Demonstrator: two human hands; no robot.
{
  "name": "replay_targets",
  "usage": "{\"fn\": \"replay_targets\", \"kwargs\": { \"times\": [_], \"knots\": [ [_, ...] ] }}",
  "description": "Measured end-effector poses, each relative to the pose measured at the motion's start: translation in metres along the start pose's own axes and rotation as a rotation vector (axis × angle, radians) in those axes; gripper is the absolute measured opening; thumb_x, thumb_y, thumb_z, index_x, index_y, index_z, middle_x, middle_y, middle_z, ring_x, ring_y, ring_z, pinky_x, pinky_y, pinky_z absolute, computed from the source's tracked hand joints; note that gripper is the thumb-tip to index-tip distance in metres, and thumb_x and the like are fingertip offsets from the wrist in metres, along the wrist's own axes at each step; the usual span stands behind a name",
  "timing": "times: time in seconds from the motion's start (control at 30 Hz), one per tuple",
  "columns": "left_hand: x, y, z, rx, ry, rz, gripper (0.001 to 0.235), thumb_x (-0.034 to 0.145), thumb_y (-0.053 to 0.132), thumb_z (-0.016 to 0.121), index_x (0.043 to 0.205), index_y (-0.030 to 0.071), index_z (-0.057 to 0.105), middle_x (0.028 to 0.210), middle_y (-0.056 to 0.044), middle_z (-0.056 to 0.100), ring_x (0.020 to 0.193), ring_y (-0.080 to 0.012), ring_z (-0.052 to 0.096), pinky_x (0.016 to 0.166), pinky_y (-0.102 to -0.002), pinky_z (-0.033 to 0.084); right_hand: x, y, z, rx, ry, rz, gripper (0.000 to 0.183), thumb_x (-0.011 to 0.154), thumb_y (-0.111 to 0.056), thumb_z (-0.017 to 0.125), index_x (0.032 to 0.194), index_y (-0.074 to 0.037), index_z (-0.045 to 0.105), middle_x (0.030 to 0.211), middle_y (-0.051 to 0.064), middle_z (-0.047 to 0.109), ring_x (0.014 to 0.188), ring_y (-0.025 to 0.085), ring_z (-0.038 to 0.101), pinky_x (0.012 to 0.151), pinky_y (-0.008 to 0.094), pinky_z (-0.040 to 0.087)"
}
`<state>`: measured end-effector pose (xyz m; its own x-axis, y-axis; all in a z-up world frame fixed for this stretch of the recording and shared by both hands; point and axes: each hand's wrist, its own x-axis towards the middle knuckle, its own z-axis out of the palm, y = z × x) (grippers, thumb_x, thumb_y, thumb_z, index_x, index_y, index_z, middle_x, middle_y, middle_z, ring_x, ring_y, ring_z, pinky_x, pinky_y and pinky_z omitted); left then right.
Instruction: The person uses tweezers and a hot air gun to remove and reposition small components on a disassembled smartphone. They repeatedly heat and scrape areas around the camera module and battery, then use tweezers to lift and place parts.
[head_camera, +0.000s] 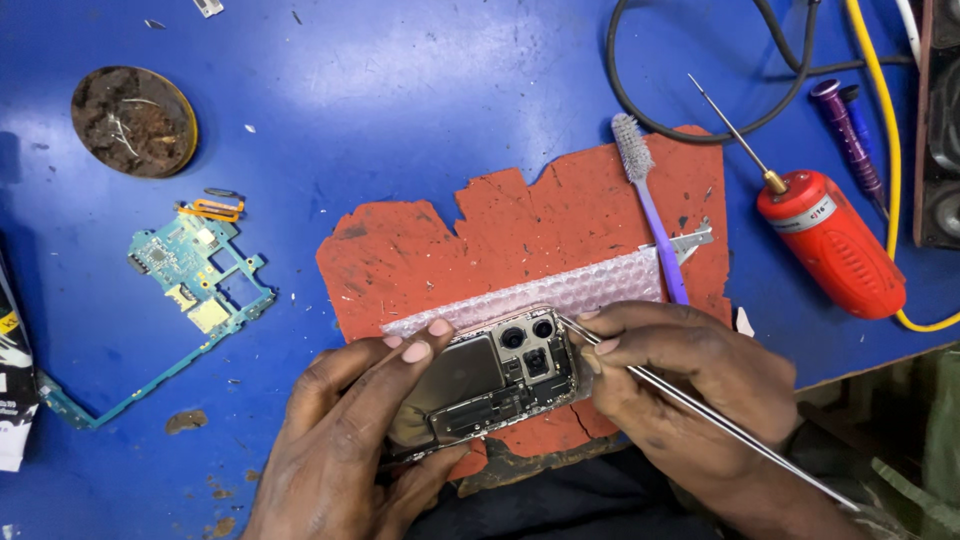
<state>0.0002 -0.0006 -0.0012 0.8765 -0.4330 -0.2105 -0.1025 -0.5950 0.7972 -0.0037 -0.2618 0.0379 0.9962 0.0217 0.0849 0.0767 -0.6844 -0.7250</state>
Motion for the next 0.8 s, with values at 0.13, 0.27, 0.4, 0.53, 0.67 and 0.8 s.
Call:
{"fn": "replay_targets", "kwargs": {
  "times": [0.13, 0.27, 0.4, 0.53, 0.67, 0.8],
  "knots": [
    [0.001, 0.000, 0.000, 0.000, -0.010, 0.000, 0.094, 0.063, 0.031, 0.093, 0.147, 0.014, 0.053, 0.132, -0.005, 0.069, 0.126, -0.0277, 0.059, 0.102, -0.040, 0.053, 0.004, 0.000, 0.000, 0.007, -0.012, -0.011, 0.024, 0.087, -0.002, 0.081, 0.098, -0.002, 0.060, 0.105, 0.015, 0.076, 0.094, 0.017, 0.079, 0.078, 0.026, 0.067],
    [0.001, 0.000, 0.000, -0.026, 0.020, 0.067, 0.092, 0.066, 0.029, 0.092, 0.146, 0.013, 0.049, 0.140, -0.002, 0.068, 0.126, -0.0269, 0.058, 0.104, -0.040, 0.053, 0.005, 0.000, -0.001, 0.014, -0.025, -0.005, 0.023, 0.087, -0.001, 0.081, 0.098, -0.002, 0.061, 0.105, 0.015, 0.077, 0.095, 0.019, 0.080, 0.081, 0.027, 0.067],
    [0.001, 0.000, 0.000, -0.006, 0.001, 0.051, 0.092, 0.065, 0.030, 0.092, 0.146, 0.013, 0.051, 0.141, -0.001, 0.067, 0.127, -0.0273, 0.057, 0.104, -0.040, 0.053, 0.003, 0.003, -0.002, 0.079, -0.037, 0.014, 0.023, 0.085, -0.002, 0.082, 0.097, -0.001, 0.062, 0.106, 0.016, 0.077, 0.096, 0.019, 0.080, 0.083, 0.029, 0.067],
    [0.000, 0.000, 0.000, -0.009, 0.004, 0.029, 0.092, 0.065, 0.031, 0.093, 0.146, 0.014, 0.052, 0.138, -0.004, 0.068, 0.126, -0.0276, 0.058, 0.103, -0.039, 0.053, -0.002, 0.010, 0.002, 0.159, -0.002, 0.093, 0.019, 0.086, 0.000, 0.080, 0.097, 0.002, 0.065, 0.106, 0.017, 0.077, 0.098, 0.021, 0.080, 0.083, 0.030, 0.069],
    [0.000, 0.000, 0.000, 0.004, -0.028, -0.053, 0.096, 0.062, 0.033, 0.095, 0.147, 0.017, 0.054, 0.128, -0.009, 0.067, 0.126, -0.0290, 0.057, 0.100, -0.040, 0.054, -0.009, 0.015, 0.001, 0.222, -0.005, 0.117, 0.017, 0.088, 0.001, 0.078, 0.097, 0.002, 0.064, 0.106, 0.017, 0.078, 0.099, 0.022, 0.080, 0.085, 0.030, 0.069],
    [-0.001, 0.001, 0.001, -0.001, -0.026, -0.094, 0.095, 0.061, 0.034, 0.095, 0.147, 0.019, 0.056, 0.127, -0.012, 0.064, 0.125, -0.0281, 0.058, 0.100, -0.039, 0.055, -0.012, 0.018, -0.001, 0.272, -0.016, 0.123, 0.019, 0.087, 0.001, 0.079, 0.097, 0.001, 0.063, 0.106, 0.018, 0.077, 0.097, 0.020, 0.080, 0.082, 0.030, 0.069]
  ]
}}
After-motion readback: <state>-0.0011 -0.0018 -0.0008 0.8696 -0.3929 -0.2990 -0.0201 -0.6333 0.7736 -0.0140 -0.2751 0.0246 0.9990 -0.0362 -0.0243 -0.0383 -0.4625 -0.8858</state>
